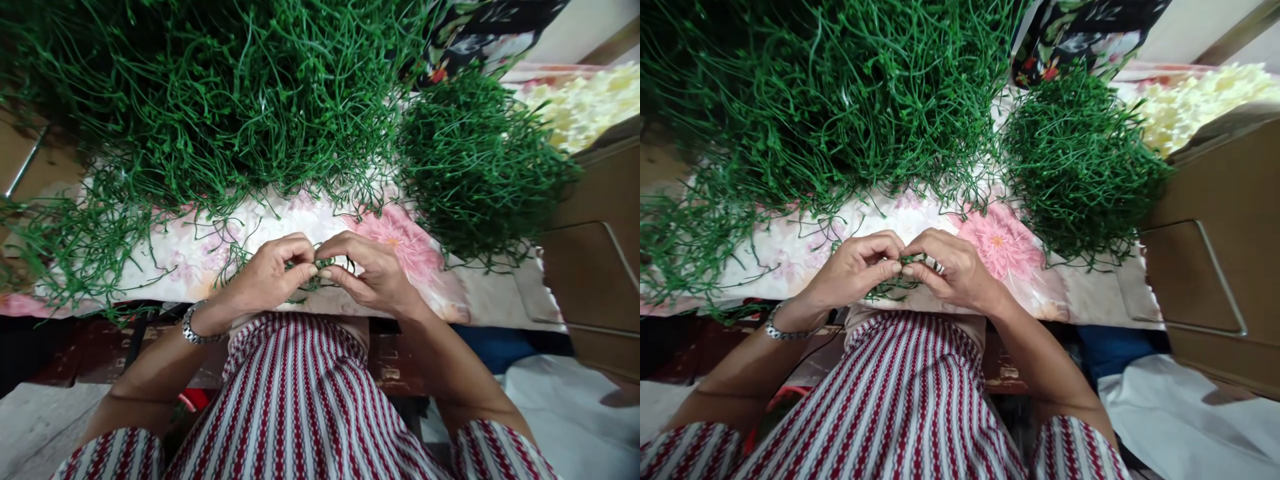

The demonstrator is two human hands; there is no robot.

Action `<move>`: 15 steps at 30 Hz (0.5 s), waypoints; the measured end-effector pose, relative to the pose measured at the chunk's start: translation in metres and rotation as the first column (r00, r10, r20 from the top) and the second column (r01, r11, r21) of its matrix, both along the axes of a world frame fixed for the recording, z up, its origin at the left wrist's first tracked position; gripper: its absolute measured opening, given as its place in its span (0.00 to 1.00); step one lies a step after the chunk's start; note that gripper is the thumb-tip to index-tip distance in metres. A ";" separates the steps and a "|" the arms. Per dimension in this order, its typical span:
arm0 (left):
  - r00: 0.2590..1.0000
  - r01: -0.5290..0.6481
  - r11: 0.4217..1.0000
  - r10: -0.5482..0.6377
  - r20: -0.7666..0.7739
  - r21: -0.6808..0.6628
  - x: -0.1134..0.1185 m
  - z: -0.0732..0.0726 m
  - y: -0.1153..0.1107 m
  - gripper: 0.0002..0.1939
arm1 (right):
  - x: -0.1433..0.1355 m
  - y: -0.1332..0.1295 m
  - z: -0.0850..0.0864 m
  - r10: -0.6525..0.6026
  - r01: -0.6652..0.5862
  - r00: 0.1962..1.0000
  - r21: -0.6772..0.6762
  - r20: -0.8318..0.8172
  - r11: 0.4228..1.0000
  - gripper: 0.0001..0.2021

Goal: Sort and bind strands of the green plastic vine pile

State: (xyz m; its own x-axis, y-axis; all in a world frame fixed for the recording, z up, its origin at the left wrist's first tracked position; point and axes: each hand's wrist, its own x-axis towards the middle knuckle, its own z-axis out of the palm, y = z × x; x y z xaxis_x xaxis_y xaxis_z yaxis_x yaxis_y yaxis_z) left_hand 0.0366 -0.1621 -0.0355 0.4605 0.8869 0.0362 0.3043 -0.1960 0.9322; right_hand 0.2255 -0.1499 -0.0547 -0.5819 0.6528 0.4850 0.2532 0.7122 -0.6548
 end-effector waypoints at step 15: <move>1.000 0.008 0.992 -0.004 0.030 -0.127 0.003 -0.006 -0.005 0.05 | -0.006 -0.012 -0.013 -0.115 0.104 0.991 0.153 0.063 0.983 0.05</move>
